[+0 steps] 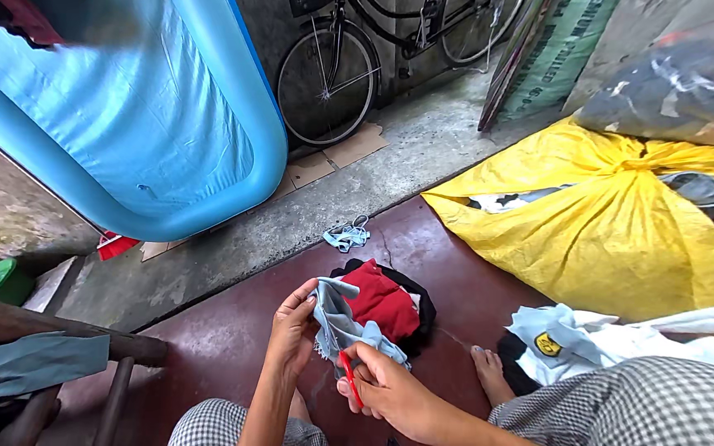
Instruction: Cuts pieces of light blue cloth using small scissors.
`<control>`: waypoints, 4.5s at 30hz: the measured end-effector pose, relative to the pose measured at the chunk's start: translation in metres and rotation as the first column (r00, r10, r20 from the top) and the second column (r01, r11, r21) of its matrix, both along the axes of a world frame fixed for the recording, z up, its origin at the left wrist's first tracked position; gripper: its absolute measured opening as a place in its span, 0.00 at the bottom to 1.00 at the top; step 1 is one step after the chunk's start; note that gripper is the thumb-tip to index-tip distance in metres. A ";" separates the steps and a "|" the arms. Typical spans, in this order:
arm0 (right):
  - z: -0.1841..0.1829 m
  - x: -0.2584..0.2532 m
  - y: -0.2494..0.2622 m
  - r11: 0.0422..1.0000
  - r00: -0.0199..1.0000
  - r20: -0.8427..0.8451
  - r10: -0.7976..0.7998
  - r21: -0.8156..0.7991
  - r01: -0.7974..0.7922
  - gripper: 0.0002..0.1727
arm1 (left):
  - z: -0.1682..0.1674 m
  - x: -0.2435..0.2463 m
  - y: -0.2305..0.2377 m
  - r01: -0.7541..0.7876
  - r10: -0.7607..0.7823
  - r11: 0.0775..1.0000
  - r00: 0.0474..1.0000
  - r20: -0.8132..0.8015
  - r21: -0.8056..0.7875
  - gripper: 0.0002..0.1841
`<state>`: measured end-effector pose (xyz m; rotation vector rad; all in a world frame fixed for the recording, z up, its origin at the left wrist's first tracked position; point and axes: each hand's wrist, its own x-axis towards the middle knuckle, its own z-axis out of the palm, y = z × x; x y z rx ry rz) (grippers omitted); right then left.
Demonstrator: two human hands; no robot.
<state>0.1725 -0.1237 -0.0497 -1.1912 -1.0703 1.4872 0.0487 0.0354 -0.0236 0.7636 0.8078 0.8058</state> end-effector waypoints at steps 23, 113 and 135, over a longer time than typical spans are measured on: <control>0.020 0.022 0.006 0.969 0.950 -0.252 0.186 0.206 -0.135 0.21 | 0.012 -0.014 0.002 0.165 -0.241 0.870 0.965 0.108 0.465 0.42; 0.018 0.030 0.017 0.939 0.973 -0.150 0.173 0.324 -0.117 0.23 | 0.021 -0.016 -0.007 0.186 -0.277 0.774 0.959 0.059 0.605 0.47; 0.025 0.037 0.019 0.933 0.970 -0.167 0.175 0.343 -0.109 0.23 | 0.028 -0.024 -0.007 0.346 -0.436 0.674 0.900 -0.027 0.653 0.53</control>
